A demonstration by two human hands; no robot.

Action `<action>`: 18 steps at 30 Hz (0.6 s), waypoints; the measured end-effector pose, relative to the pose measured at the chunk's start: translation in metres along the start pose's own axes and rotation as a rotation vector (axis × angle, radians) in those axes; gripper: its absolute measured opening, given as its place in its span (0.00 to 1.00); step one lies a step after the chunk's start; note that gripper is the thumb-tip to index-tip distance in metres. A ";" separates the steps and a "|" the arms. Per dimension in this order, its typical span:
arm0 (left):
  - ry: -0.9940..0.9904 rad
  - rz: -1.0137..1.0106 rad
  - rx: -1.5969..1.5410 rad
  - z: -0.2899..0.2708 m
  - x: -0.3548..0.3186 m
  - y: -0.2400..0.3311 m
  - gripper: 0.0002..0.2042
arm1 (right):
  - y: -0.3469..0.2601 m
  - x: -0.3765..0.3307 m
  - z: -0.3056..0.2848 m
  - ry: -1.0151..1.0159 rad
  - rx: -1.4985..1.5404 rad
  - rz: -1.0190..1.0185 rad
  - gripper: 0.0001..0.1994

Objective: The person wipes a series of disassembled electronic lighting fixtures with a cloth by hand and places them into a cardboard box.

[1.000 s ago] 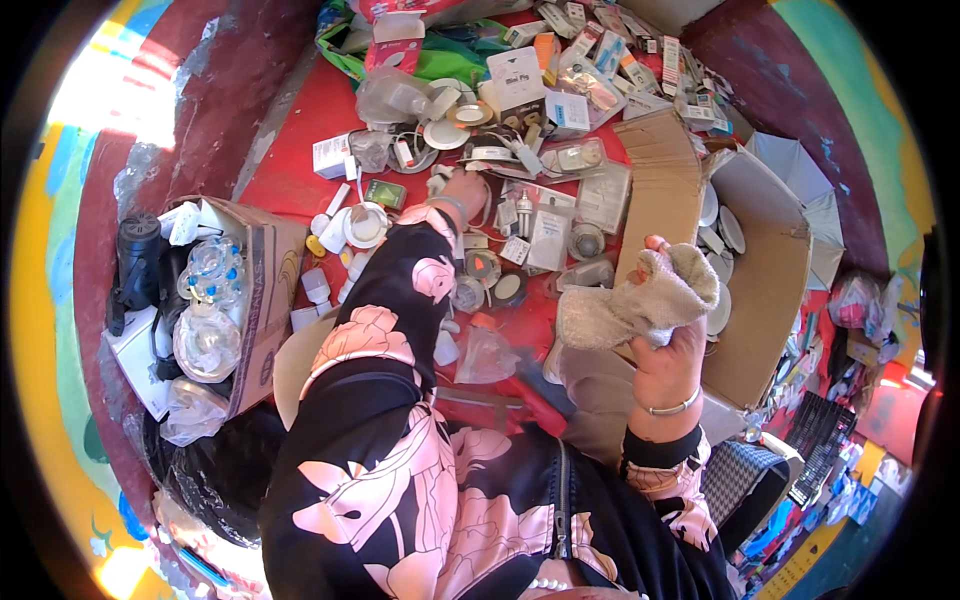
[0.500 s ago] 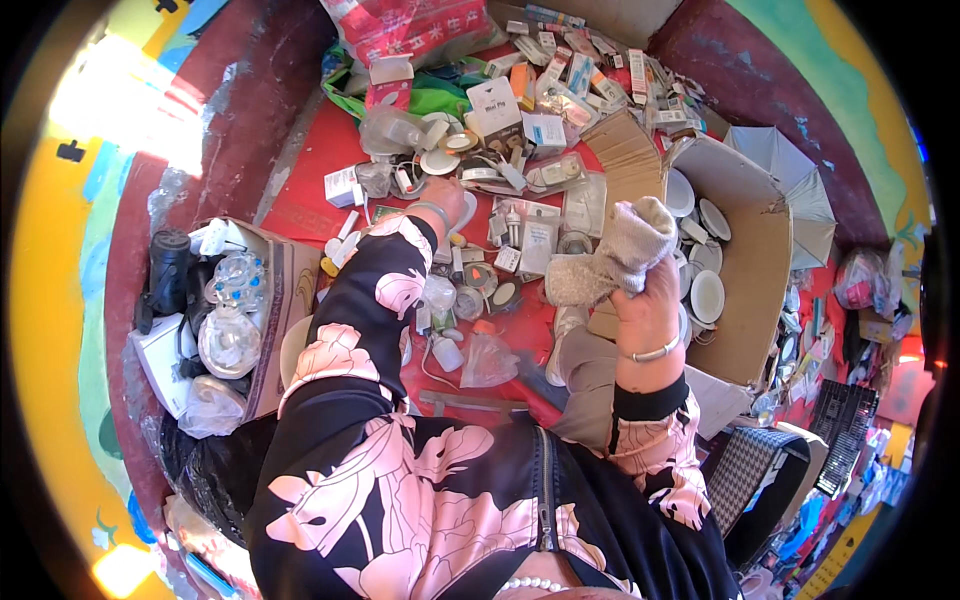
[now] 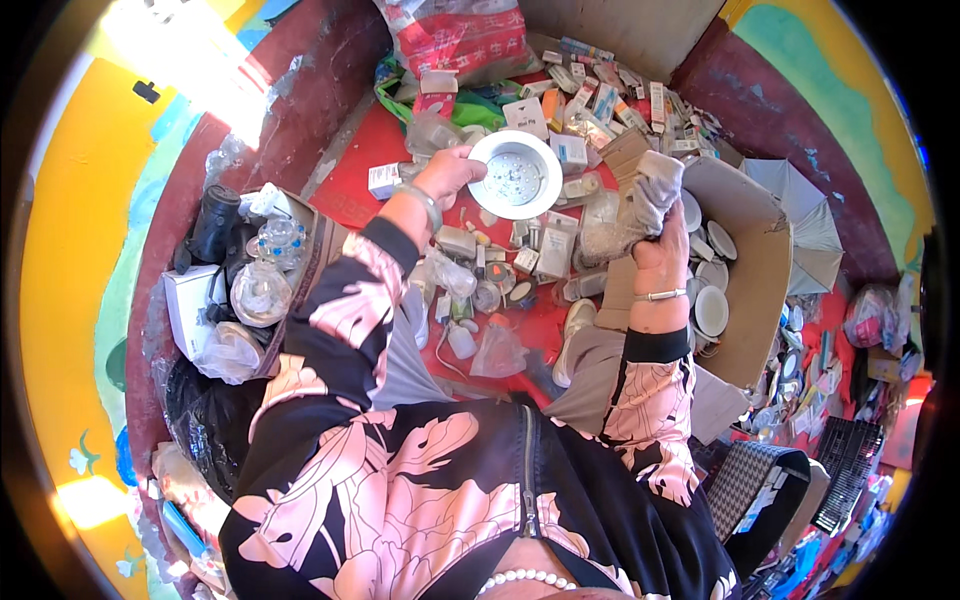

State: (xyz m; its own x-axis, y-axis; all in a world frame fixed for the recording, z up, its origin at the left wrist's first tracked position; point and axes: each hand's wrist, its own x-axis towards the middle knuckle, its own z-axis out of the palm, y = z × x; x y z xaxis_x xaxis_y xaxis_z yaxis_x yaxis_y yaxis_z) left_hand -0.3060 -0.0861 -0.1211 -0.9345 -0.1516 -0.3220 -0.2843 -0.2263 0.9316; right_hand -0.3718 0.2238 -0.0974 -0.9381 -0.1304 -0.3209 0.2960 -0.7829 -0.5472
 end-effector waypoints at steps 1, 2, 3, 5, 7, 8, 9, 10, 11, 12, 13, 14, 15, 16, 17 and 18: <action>0.015 0.033 -0.072 0.002 -0.016 0.011 0.15 | -0.002 -0.011 0.012 0.019 -0.020 0.017 0.12; 0.008 0.062 -0.149 0.009 -0.024 0.017 0.15 | -0.004 -0.014 0.014 0.020 -0.112 0.003 0.13; 0.004 0.087 -0.205 0.017 -0.033 0.023 0.15 | -0.007 -0.016 0.016 0.024 -0.205 -0.013 0.13; 0.016 0.125 -0.314 0.025 -0.051 0.028 0.14 | 0.001 -0.017 0.022 0.018 -0.407 -0.073 0.17; 0.000 0.134 -0.377 0.029 -0.050 0.026 0.16 | 0.012 -0.028 0.037 -0.100 -0.588 -0.125 0.17; -0.004 0.132 -0.413 0.031 -0.052 0.024 0.17 | 0.016 -0.039 0.047 -0.156 -0.683 -0.143 0.18; 0.019 0.143 -0.368 0.039 -0.056 0.030 0.16 | 0.018 -0.052 0.056 -0.237 -0.701 -0.131 0.20; 0.016 0.153 -0.354 0.040 -0.056 0.030 0.16 | 0.021 -0.050 0.054 -0.255 -0.822 -0.134 0.21; 0.014 0.163 -0.339 0.040 -0.054 0.031 0.16 | 0.025 -0.045 0.052 -0.274 -0.942 -0.135 0.22; 0.013 0.174 -0.324 0.040 -0.052 0.030 0.16 | 0.028 -0.040 0.051 -0.294 -1.062 -0.134 0.23; 0.011 0.183 -0.316 0.042 -0.049 0.030 0.15 | 0.030 -0.038 0.051 -0.305 -1.143 -0.142 0.22; 0.010 0.187 -0.296 0.045 -0.050 0.029 0.15 | 0.032 -0.035 0.051 -0.317 -1.225 -0.149 0.22; 0.009 0.193 -0.277 0.047 -0.052 0.030 0.16 | 0.034 -0.033 0.052 -0.332 -1.307 -0.156 0.21; 0.011 0.200 -0.254 0.049 -0.054 0.032 0.16 | 0.037 -0.031 0.053 -0.349 -1.386 -0.161 0.21; 0.002 0.260 -0.201 0.049 -0.052 0.028 0.15 | 0.041 -0.027 0.049 -0.332 -1.297 -0.136 0.18; -0.015 0.211 -0.246 0.047 -0.053 0.029 0.15 | 0.041 -0.027 0.048 -0.293 -1.233 -0.101 0.17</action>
State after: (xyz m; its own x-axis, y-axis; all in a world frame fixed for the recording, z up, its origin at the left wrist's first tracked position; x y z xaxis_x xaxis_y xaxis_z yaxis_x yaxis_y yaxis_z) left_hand -0.2753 -0.0394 -0.0689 -0.9709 -0.2058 -0.1223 -0.0260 -0.4172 0.9084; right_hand -0.3427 0.1667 -0.0740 -0.9241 -0.3556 -0.1399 0.0436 0.2655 -0.9631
